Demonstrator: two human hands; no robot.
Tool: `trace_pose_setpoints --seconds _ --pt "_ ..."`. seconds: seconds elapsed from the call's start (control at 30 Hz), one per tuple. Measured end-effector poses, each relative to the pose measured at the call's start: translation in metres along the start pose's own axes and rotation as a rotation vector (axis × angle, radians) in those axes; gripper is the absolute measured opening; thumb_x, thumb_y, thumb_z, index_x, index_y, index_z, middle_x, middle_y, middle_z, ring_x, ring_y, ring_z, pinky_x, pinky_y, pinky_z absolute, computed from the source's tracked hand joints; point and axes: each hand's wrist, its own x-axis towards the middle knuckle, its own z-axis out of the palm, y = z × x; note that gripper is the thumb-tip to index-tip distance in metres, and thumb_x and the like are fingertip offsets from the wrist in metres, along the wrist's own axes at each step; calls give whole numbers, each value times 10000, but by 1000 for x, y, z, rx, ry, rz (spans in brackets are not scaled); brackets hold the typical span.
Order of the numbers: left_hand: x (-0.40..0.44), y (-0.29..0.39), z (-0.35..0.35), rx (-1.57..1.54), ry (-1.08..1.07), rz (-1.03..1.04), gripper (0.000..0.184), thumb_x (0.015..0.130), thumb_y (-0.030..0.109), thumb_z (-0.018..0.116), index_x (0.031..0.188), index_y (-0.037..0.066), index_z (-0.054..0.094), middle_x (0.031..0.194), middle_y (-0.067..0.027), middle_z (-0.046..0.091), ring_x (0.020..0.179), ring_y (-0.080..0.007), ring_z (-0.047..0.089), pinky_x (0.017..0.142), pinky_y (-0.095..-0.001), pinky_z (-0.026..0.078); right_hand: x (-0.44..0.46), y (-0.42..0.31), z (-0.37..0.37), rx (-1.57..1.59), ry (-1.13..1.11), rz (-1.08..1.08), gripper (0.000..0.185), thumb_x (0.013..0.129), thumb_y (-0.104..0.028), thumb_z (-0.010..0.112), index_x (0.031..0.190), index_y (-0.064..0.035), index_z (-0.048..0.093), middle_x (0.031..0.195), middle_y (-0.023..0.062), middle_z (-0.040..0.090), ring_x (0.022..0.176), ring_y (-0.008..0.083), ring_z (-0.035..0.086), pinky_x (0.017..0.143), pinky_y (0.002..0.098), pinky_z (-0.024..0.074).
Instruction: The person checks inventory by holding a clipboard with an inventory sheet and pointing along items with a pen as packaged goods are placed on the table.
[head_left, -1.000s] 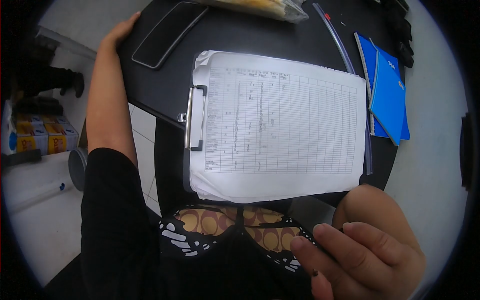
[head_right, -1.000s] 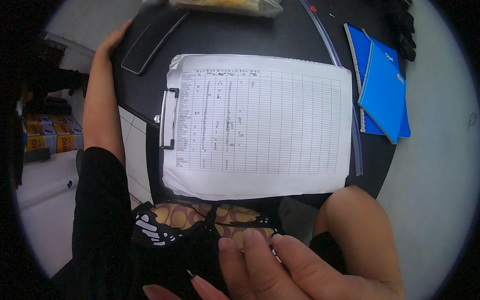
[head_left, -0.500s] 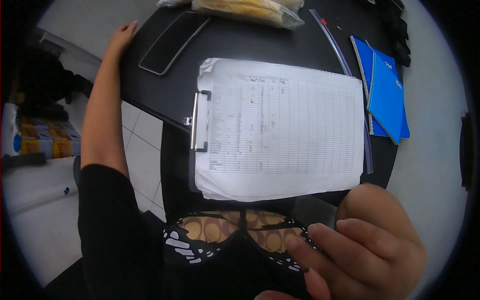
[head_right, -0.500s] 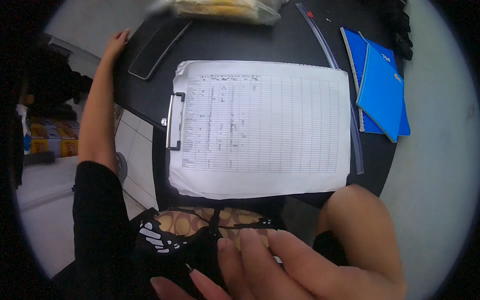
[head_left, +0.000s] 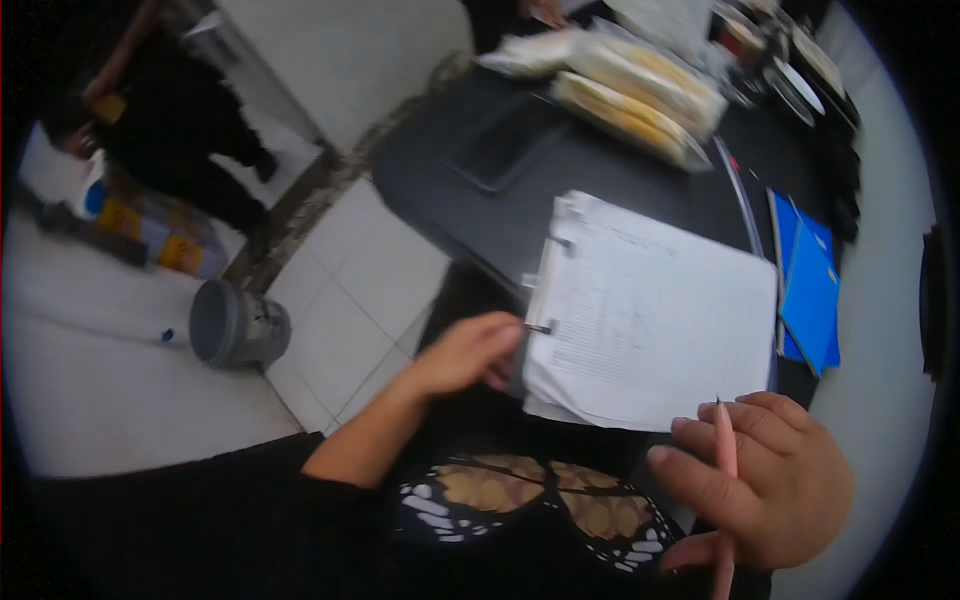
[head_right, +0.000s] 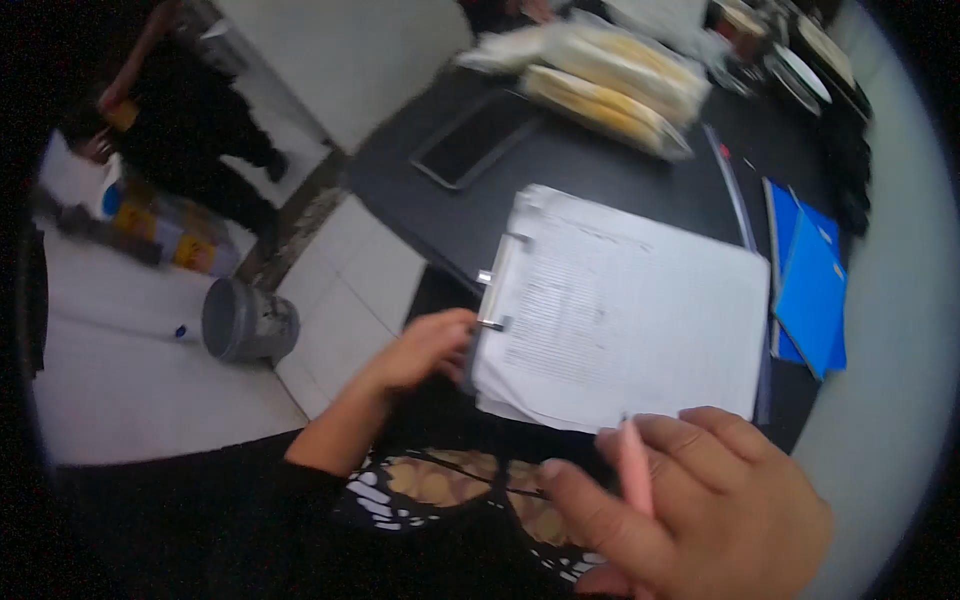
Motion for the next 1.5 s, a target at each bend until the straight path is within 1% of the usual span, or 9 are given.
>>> trace_pose_setpoints --seconds 0.07,0.1,0.13,0.23,0.4,0.67,0.8,1.0,1.5 --pt "23 -17 8 -225 -53 -28 362 915 415 500 1024 76 566 794 -17 574 633 -82 536 485 -207 440 11 3 7 26 11 11 650 675 -568 655 1100 -85 561 879 143 643 780 294 623 701 359 442" --pt "29 -16 11 -346 -78 -44 357 893 391 550 1006 53 564 764 -6 562 591 -75 517 462 -209 415 18 2 7 77 1 88 550 700 -434 669 1101 -74 557 896 154 622 793 299 604 712 371 447" --pt "28 -13 6 -330 -70 -69 351 892 351 559 1054 39 557 852 -29 580 682 -94 546 547 -228 443 25 1 8 128 -6 165 464 725 -299 683 1102 -62 553 914 165 601 806 305 585 723 383 453" --pt "42 -15 13 -366 -100 -62 354 858 194 621 1135 -12 544 1050 -91 621 929 -162 609 815 -302 490 24 16 54 139 89 373 514 700 -249 710 1141 -53 531 1001 160 604 921 334 566 797 403 436" --pt "43 -8 21 -397 -152 123 330 862 64 559 1176 -24 514 1084 -89 600 956 -145 579 869 -286 456 29 28 155 63 475 486 528 671 -133 725 1153 -60 523 1162 140 567 1016 334 522 853 424 399" --pt "56 -26 27 -384 -98 296 331 859 51 539 1184 10 488 1115 -88 586 990 -164 574 885 -312 450 34 40 226 -160 744 419 435 692 -134 687 1107 -114 558 1196 72 581 1009 270 527 847 371 375" --pt "59 -36 31 -508 -84 323 335 855 11 517 1188 -5 488 1103 -97 583 989 -153 562 881 -294 439 37 39 233 -250 738 415 368 715 -152 660 1072 -135 573 1203 56 583 1018 251 521 854 355 351" --pt "72 -44 40 -505 72 358 291 843 75 599 1114 -4 530 1028 -82 610 899 -135 582 799 -279 467 40 43 242 -341 741 421 291 745 -178 629 1031 -147 579 1189 44 596 1032 245 510 858 345 340" --pt "82 -48 39 -389 139 457 277 826 81 624 1076 -20 559 966 -67 624 831 -105 577 722 -255 479 47 40 244 -405 611 455 247 790 -169 565 1037 -154 551 1277 55 538 1159 296 464 991 449 257"
